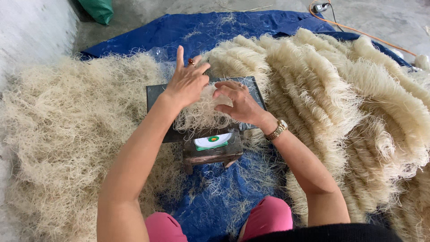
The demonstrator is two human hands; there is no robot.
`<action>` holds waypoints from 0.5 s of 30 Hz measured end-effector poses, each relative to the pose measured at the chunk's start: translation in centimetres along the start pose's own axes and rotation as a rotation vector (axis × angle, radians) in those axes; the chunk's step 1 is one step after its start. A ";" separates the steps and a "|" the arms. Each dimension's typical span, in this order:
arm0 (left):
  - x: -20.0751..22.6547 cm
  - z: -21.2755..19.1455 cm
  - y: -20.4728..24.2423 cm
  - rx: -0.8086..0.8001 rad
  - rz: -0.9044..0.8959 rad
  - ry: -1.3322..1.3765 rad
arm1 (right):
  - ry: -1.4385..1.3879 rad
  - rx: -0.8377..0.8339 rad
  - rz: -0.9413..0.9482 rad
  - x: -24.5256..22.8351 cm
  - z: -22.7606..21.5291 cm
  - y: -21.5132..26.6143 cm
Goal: The person sits on a blue tarp and repeatedly picks up handfuls of white fibrous material, places them on a small scale to weigh, and then sets them aside. The process is repeated multiple times with different portions of the fiber.
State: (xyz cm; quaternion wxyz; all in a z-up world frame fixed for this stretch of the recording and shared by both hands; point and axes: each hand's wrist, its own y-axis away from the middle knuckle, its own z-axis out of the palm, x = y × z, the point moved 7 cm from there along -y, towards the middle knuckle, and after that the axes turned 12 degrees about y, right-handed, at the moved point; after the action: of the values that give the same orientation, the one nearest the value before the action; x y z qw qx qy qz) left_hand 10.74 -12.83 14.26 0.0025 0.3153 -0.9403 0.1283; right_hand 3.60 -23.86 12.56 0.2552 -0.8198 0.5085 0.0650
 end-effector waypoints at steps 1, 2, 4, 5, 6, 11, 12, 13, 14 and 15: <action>-0.3 -0.2 0.2 0.022 0.004 0.005 | -0.005 -0.004 0.009 0.0 0.0 0.0; -1.4 0.9 0.0 0.021 0.002 0.005 | -0.007 -0.005 0.007 0.0 -0.1 0.0; -3.9 2.6 -0.3 0.049 -0.030 0.207 | -0.030 0.025 -0.015 -0.2 -0.5 0.0; -4.4 2.6 -0.1 0.050 -0.030 0.203 | -0.031 0.028 -0.018 -0.2 -0.6 -0.1; -4.9 2.2 0.1 0.102 -0.031 0.298 | -0.025 0.043 -0.048 -0.5 -0.8 -0.1; -4.7 -3.2 2.1 0.328 0.088 0.659 | -0.035 0.094 -0.117 -1.0 -1.3 -0.1; -4.9 -3.6 2.4 0.315 0.003 0.725 | -0.024 0.091 -0.105 -0.8 -1.2 -0.1; -5.1 -3.9 2.9 0.301 -0.086 0.789 | -0.014 0.087 -0.095 -0.7 -1.0 -0.2; -5.1 -3.9 2.9 0.303 -0.087 0.786 | -0.015 0.088 -0.099 -0.6 -0.7 -0.2; -5.3 -4.5 3.1 0.393 -0.068 0.910 | 0.011 0.074 -0.081 -0.3 -0.4 -0.2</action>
State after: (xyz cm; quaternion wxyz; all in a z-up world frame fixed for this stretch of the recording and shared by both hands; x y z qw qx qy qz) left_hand 12.85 -6.22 17.40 0.3573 0.2524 -0.7912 0.4274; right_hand 3.53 -23.73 13.07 0.2849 -0.8300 0.4785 0.0314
